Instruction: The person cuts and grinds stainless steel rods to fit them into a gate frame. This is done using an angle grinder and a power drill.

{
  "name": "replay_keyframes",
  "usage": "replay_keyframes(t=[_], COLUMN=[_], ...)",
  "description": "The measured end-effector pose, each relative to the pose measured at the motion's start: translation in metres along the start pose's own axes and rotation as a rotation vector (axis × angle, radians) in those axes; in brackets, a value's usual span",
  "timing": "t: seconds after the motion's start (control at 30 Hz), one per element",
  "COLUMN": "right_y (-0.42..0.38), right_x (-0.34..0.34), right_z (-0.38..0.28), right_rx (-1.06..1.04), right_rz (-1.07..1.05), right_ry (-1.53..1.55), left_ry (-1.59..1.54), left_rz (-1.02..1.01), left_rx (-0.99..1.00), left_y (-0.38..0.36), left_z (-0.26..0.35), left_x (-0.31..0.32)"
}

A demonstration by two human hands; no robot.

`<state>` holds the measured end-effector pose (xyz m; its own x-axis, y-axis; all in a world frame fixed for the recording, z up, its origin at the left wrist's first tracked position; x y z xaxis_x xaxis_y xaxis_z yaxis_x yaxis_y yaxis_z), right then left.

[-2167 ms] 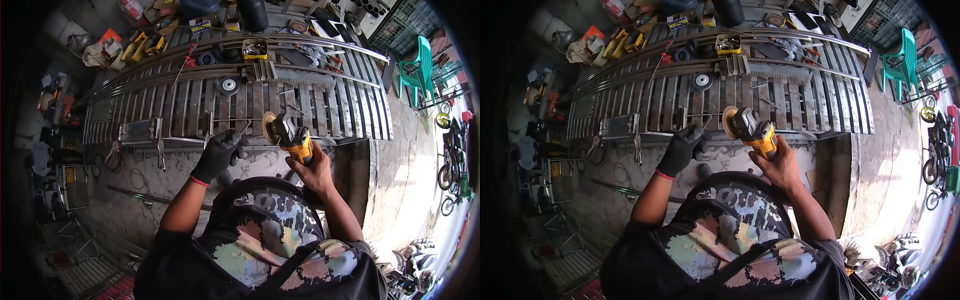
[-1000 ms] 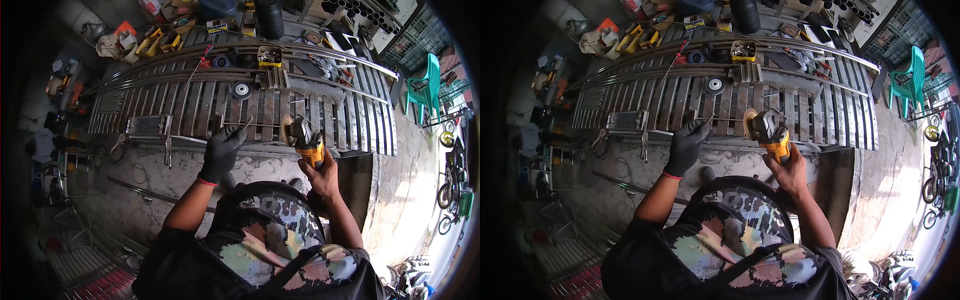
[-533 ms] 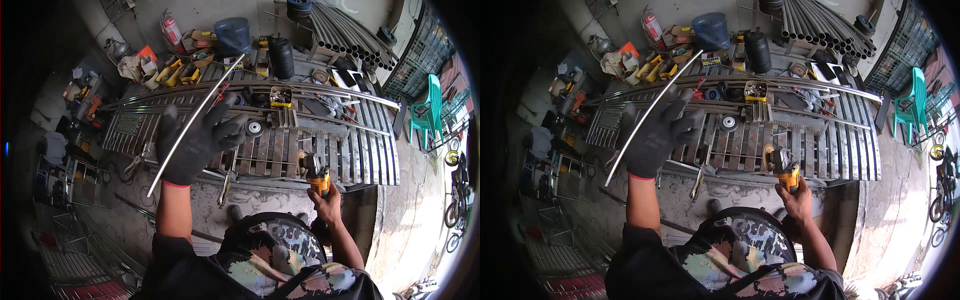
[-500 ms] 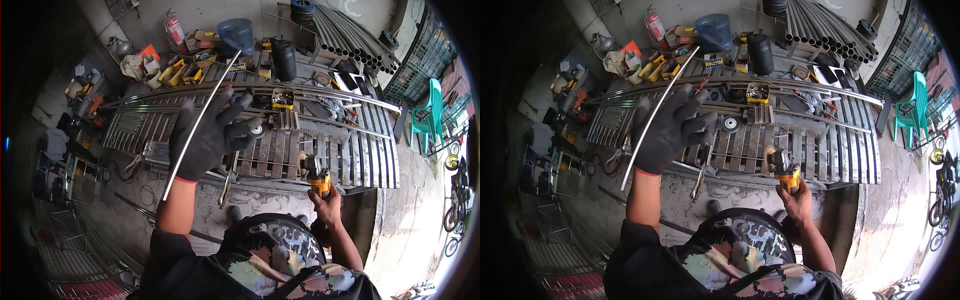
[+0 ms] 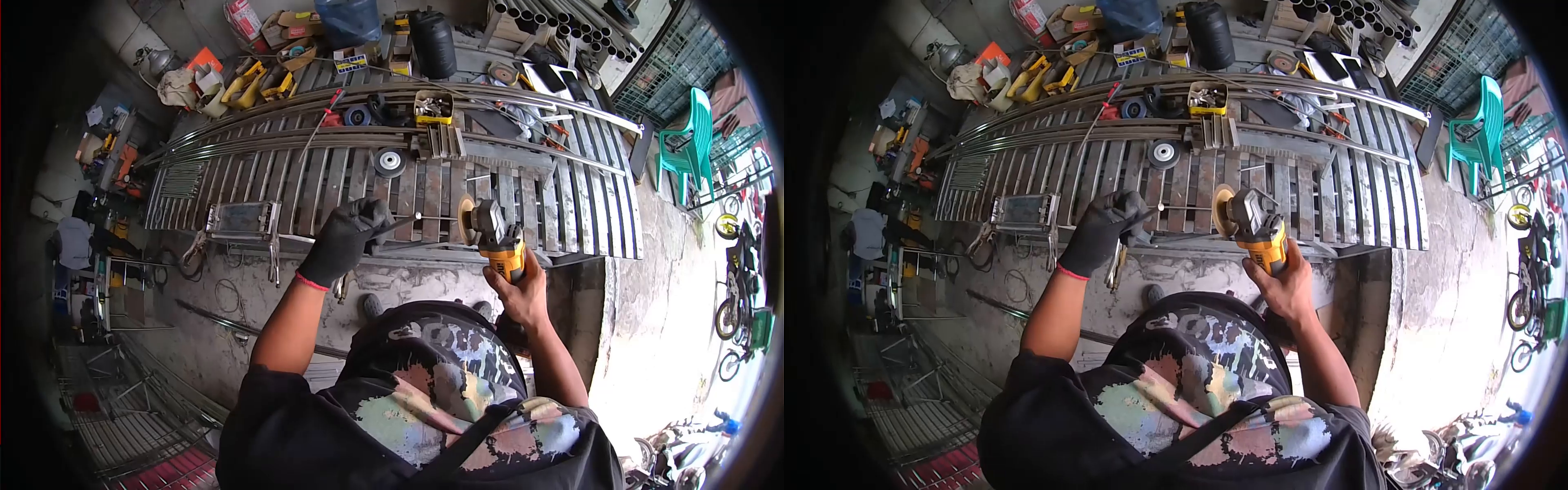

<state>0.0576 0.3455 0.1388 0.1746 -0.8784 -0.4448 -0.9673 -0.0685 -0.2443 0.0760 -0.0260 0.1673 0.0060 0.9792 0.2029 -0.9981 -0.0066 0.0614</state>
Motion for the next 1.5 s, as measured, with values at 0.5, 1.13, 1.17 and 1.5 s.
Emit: replay_keyframes(t=[0.5, 1.13, 1.17, 1.5], right_y=[0.022, 0.022, 0.021, -0.005], right_x=[0.001, 0.005, 0.004, 0.025], right_z=[0.009, 0.012, 0.008, -0.009], right_rx=[0.092, 0.028, 0.0, -0.117], right_rz=[-0.457, -0.401, -0.346, -0.138], right_ry=[0.228, 0.264, 0.232, 0.051], left_ry=[0.986, 0.71, 0.575, -0.081], left_rz=[0.029, -0.022, -0.014, -0.041], left_rx=[0.205, 0.122, 0.048, -0.159], left_y=[-0.019, -0.031, -0.033, -0.075], left_z=[-0.006, -0.015, -0.029, -0.047], left_x=[0.024, 0.029, 0.022, 0.012])
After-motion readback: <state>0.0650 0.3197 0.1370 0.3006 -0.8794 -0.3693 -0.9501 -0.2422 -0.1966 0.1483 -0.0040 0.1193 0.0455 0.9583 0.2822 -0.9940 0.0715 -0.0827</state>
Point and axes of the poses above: each hand's wrist, its own y-axis towards the middle knuckle, its own x-axis out of the palm, z = x × y, the point moved 3 cm from there along y, towards the middle knuckle, and after that the axes turned 12 degrees about x, right-handed, at the moved point
